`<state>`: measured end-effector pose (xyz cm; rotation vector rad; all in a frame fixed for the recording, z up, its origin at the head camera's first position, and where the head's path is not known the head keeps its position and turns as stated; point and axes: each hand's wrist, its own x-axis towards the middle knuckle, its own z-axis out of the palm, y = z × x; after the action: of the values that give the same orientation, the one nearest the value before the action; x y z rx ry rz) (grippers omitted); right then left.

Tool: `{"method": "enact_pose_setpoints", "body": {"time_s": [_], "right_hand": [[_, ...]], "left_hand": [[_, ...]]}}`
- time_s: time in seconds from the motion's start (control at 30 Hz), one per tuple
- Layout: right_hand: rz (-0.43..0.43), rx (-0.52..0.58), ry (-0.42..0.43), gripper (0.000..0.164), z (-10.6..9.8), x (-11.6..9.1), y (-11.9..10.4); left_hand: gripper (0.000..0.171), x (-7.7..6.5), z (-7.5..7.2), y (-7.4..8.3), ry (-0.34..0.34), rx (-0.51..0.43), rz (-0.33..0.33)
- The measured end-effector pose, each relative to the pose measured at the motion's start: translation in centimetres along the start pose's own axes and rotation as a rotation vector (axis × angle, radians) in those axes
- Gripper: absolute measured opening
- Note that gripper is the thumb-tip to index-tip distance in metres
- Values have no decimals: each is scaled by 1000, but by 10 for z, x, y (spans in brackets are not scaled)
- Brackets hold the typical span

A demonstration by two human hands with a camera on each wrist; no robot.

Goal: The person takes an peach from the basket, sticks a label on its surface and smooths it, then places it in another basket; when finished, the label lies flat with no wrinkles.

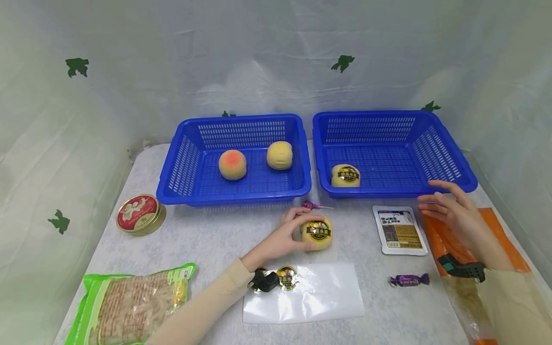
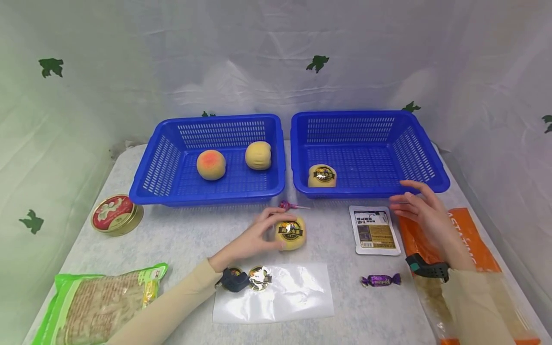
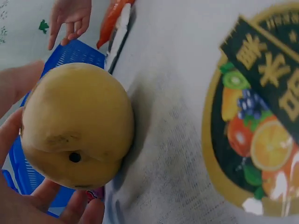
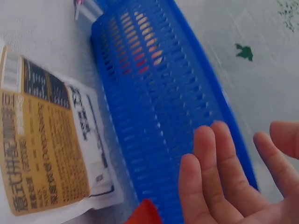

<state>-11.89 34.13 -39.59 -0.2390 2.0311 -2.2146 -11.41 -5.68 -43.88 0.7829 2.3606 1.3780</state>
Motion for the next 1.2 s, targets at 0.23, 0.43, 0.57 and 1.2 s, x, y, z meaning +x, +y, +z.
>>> {"method": "enact_pose_setpoints", "body": {"time_s": [0.23,0.43,0.57,1.2], "right_hand": [[20,110,106,28,-8,2,11],[9,169,165,26,-8,5,18],[3,172,177,24,-9,5,21],[-64,126,192,27,-7,8,24]], "left_hand": [[58,2,3,2,54,120,81],[58,8,-6,28,59,94,210],[56,26,-26,64,107,94,286],[52,185,-82,86,120,266,86]]}}
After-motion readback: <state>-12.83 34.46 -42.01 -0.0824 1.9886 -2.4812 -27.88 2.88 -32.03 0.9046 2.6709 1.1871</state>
